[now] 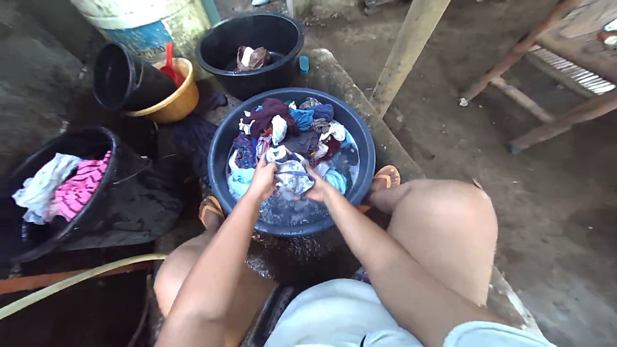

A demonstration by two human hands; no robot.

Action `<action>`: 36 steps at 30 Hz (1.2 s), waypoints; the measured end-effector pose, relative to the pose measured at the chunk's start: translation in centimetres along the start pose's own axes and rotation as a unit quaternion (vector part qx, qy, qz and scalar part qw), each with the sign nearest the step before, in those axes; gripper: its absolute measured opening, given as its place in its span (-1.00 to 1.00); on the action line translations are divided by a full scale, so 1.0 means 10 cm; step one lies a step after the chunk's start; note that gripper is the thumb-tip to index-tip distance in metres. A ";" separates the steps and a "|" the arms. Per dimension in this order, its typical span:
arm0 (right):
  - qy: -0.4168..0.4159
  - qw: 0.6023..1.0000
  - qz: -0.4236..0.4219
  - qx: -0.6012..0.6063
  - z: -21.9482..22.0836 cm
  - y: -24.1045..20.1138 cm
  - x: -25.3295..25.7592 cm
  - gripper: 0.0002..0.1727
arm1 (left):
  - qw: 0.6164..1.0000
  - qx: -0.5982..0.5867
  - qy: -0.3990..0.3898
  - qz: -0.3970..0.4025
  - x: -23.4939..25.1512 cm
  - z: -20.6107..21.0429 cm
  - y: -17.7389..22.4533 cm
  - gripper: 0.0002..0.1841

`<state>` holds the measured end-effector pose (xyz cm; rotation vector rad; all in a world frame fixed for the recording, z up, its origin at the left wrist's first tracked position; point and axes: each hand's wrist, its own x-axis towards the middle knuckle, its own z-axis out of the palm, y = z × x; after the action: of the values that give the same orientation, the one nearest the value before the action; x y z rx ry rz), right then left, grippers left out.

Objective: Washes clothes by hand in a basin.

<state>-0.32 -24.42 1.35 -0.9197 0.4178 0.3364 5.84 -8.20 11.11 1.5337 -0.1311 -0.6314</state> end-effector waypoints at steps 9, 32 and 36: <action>0.071 0.992 -0.014 -0.102 -0.71 0.32 0.33 -0.34 | 0.964 0.217 0.062 -0.143 0.45 -0.28 -1.21 -0.31; -0.024 0.823 0.123 -0.554 0.19 0.23 0.42 -0.54 | 0.787 0.545 -0.142 -0.252 0.51 -0.24 -1.71 -0.38; -0.021 0.866 -0.019 -0.499 0.63 -0.51 -0.07 -0.65 | 0.888 0.413 -0.105 -0.171 0.50 -0.28 -1.74 -0.31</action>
<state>2.66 -22.27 8.60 -1.9299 0.1576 0.5516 6.08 -6.51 -7.14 2.3362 -0.3309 -1.1140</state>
